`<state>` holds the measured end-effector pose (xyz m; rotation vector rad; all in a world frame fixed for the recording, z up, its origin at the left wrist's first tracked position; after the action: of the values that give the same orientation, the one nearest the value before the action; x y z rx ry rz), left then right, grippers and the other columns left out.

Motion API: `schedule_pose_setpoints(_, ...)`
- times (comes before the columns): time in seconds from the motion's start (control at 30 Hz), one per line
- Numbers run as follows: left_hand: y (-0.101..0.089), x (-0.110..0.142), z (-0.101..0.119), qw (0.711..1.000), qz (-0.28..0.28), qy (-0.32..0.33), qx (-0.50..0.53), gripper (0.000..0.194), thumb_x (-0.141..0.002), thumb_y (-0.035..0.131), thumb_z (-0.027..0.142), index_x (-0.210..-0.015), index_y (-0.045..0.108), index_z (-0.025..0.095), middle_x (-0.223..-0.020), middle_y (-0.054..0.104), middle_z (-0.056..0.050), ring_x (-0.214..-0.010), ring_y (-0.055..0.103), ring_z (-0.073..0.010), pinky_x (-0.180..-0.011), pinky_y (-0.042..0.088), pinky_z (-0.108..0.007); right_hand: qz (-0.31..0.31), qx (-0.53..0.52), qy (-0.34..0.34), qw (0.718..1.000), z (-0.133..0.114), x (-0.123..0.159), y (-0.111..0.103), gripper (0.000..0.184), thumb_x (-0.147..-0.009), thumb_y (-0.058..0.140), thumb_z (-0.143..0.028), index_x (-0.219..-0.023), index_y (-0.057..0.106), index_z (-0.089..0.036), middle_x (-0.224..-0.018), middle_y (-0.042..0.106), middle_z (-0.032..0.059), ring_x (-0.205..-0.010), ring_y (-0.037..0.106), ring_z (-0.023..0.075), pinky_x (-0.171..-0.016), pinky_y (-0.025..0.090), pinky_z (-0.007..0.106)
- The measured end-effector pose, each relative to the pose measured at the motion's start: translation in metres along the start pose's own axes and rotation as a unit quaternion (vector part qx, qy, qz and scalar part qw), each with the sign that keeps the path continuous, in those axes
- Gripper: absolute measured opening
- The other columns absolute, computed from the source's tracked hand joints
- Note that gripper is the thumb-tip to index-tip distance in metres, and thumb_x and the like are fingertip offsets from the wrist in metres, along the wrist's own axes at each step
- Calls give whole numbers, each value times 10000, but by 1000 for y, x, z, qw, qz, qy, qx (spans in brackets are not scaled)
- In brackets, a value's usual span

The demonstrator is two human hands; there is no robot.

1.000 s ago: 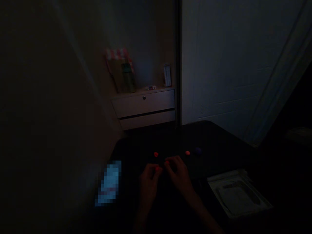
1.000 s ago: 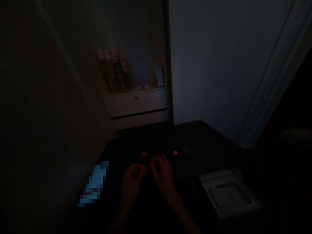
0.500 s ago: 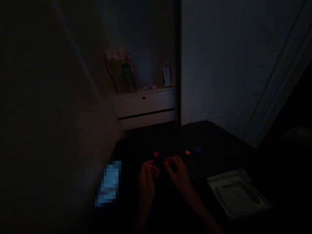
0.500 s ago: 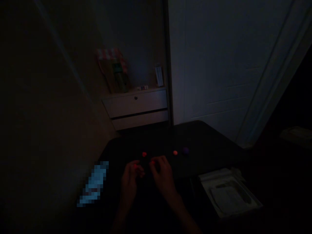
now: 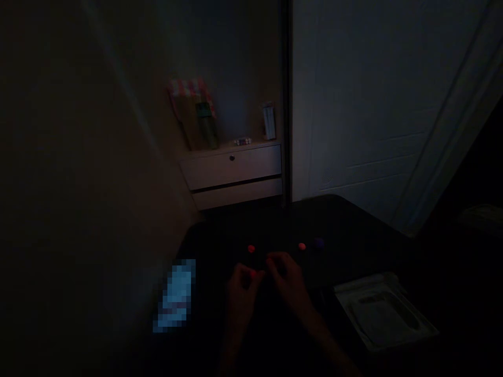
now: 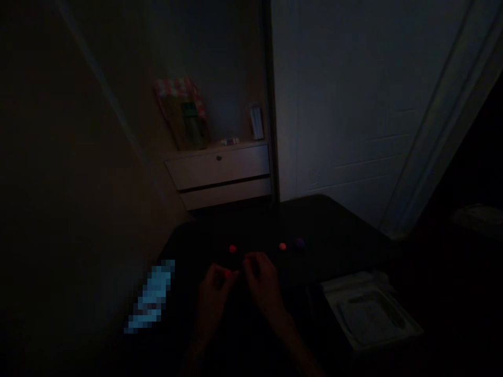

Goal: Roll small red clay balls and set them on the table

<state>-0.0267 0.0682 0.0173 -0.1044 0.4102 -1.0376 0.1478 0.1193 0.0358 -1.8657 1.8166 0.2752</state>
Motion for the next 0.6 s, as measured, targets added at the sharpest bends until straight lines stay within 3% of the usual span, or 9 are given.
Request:
schedule_pose_setpoints(0.17, 3, -1, -3, 1000, -20, 1, 21, 338, -878, 673, 535, -952, 661, 206, -848, 766, -61, -746, 726, -220, -681, 548, -308, 9, -23, 5, 1000, 3, 0, -1, 239, -1012, 521, -308, -1095, 732, -231, -1095, 772, 78, -1018, 726, 249, -918, 553, 373)
schedule_pose_setpoints(0.3, 1, -1, 3, 999, -13, 20, 25, 421, -971, 513, 581, -1017, 672, 194, -923, 794, -100, -705, 718, -204, -689, 568, -331, 1, -19, -3, 1000, 2, 0, 0, 244, -1009, 532, -315, -1090, 742, -222, -1068, 767, 82, -980, 725, 244, -894, 560, 370)
schedule_pose_setpoints(0.47, 0, -1, 7, 999, -10, 26, 47, 538, -988, 435, 657, -1025, 672, 176, -901, 791, -113, -694, 705, -203, -676, 573, -332, 4, -14, -10, 1000, 0, 0, -1, 208, -981, 592, -307, -1095, 741, -217, -1070, 756, 85, -969, 723, 245, -870, 563, 365)
schedule_pose_setpoints(0.6, 1, 1, 5, 999, -19, 13, 34, 588, -984, 401, 696, -915, 680, 183, -776, 769, -90, -678, 705, -212, -663, 554, -323, -7, -17, -12, 1000, -2, 0, 0, 209, -991, 574, -293, -1088, 743, -215, -1067, 754, 84, -977, 717, 244, -879, 550, 364)
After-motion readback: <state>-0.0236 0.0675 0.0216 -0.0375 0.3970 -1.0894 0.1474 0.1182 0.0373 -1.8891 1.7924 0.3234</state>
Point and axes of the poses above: each hand's wrist, its own x-axis away from the middle knuckle, its own y-axis out of the palm, z = x × y, the point moved 10 cm from there along -x, towards the middle knuckle
